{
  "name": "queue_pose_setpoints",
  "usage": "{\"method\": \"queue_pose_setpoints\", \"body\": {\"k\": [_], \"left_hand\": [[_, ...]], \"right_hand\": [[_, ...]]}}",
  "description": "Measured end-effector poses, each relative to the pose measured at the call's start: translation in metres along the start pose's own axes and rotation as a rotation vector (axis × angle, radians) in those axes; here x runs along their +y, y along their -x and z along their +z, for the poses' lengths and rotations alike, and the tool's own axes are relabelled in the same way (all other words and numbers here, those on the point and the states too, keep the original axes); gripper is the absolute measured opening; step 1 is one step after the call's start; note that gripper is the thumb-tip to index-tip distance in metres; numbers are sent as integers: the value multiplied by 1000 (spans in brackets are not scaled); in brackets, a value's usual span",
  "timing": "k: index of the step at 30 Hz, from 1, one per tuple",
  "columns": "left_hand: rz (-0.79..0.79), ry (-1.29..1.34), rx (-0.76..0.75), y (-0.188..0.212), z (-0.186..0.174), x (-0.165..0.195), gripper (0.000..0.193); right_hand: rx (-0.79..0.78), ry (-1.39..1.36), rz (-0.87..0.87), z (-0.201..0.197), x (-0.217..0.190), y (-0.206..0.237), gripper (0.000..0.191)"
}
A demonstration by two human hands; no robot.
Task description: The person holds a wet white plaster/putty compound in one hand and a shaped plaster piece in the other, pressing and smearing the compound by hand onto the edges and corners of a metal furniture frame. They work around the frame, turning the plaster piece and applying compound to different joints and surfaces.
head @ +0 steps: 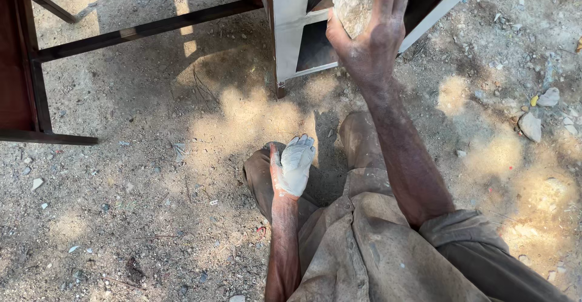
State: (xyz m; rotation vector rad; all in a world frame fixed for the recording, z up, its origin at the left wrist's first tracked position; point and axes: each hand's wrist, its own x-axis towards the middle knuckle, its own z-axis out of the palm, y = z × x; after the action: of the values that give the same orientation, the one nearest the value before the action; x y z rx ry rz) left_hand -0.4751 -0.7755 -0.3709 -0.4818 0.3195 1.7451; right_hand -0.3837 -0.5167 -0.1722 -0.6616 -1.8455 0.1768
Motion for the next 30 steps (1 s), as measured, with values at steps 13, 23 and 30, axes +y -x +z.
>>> {"method": "queue_pose_setpoints", "body": {"k": [13, 23, 30], "left_hand": [[23, -6, -17, 1, -15, 9, 76], [16, -163, -55, -15, -42, 8, 73], [516, -1226, 38, -17, -39, 1, 66]], "right_hand": [[65, -14, -59, 32, 7, 13, 84], [27, 82, -47, 26, 10, 39, 82], [14, 89, -36, 2, 20, 13, 83]]}}
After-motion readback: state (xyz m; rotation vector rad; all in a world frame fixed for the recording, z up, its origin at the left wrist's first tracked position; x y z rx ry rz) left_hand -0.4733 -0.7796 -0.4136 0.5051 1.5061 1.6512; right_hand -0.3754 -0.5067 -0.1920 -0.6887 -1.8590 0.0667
